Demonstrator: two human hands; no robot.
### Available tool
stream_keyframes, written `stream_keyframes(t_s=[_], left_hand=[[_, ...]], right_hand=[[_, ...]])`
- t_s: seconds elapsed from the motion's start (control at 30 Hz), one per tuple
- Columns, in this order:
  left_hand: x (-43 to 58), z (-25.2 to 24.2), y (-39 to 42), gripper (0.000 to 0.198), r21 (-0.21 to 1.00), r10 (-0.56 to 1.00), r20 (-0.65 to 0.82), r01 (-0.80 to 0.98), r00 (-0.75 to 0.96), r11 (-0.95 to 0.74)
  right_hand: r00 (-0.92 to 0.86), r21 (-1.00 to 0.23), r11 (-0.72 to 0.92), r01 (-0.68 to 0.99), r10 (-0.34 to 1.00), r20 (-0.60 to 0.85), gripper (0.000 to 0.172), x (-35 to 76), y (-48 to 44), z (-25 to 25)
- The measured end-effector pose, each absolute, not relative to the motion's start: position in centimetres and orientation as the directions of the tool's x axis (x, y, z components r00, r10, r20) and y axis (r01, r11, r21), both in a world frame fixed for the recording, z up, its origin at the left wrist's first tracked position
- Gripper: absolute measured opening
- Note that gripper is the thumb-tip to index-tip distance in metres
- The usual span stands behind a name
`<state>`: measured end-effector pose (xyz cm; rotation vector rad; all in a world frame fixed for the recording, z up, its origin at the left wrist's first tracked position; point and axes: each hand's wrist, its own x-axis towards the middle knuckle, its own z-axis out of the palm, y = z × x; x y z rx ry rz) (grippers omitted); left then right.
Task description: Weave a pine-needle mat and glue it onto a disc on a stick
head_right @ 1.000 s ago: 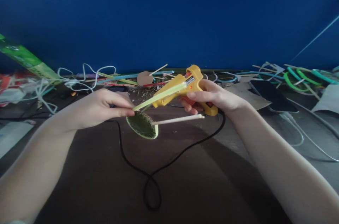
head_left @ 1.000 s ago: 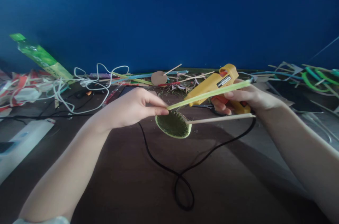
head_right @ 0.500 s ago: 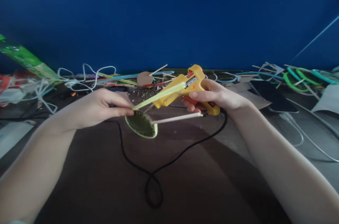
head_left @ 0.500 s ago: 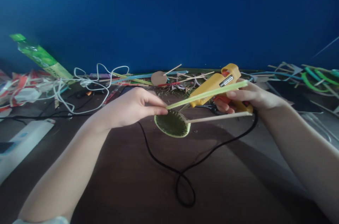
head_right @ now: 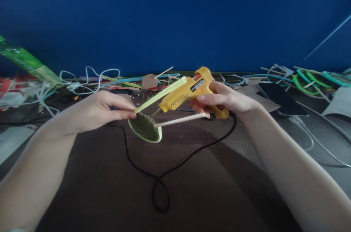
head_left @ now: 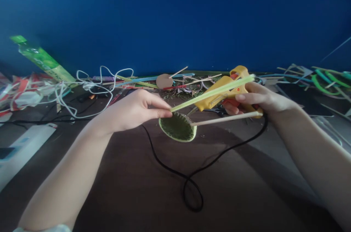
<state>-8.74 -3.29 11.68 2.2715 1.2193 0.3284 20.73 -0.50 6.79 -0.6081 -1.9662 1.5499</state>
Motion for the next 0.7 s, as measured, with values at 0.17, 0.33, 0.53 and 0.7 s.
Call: stream_keyframes(t_s=[0.17,0.33,0.53,0.7], left_hand=[[-8.85,11.6,-3.25,0.021,0.578,0.826,-0.045,0.689,0.562,-0.438],[-8.83,11.63,-3.3,0.019,0.58,0.827,-0.042,0.687,0.561,-0.437],[-8.83,11.65,-3.31,0.02,0.571,0.827,-0.055,0.697,0.56,-0.434],[-8.88,11.65,-3.27,0.02,0.57,0.823,-0.044,0.691,0.566,-0.445]], right_hand=[[-0.735,-0.98,0.196,-0.036,0.659,0.159,0.026,20.9,-0.65,6.93],[-0.741,-0.978,0.205,-0.023,0.653,0.155,0.028,20.87,-0.78,6.98],[-0.743,-0.983,0.181,-0.025,0.654,0.139,0.027,20.72,-0.72,6.91],[-0.753,-0.981,0.194,-0.028,0.641,0.149,0.027,20.69,-0.68,6.99]])
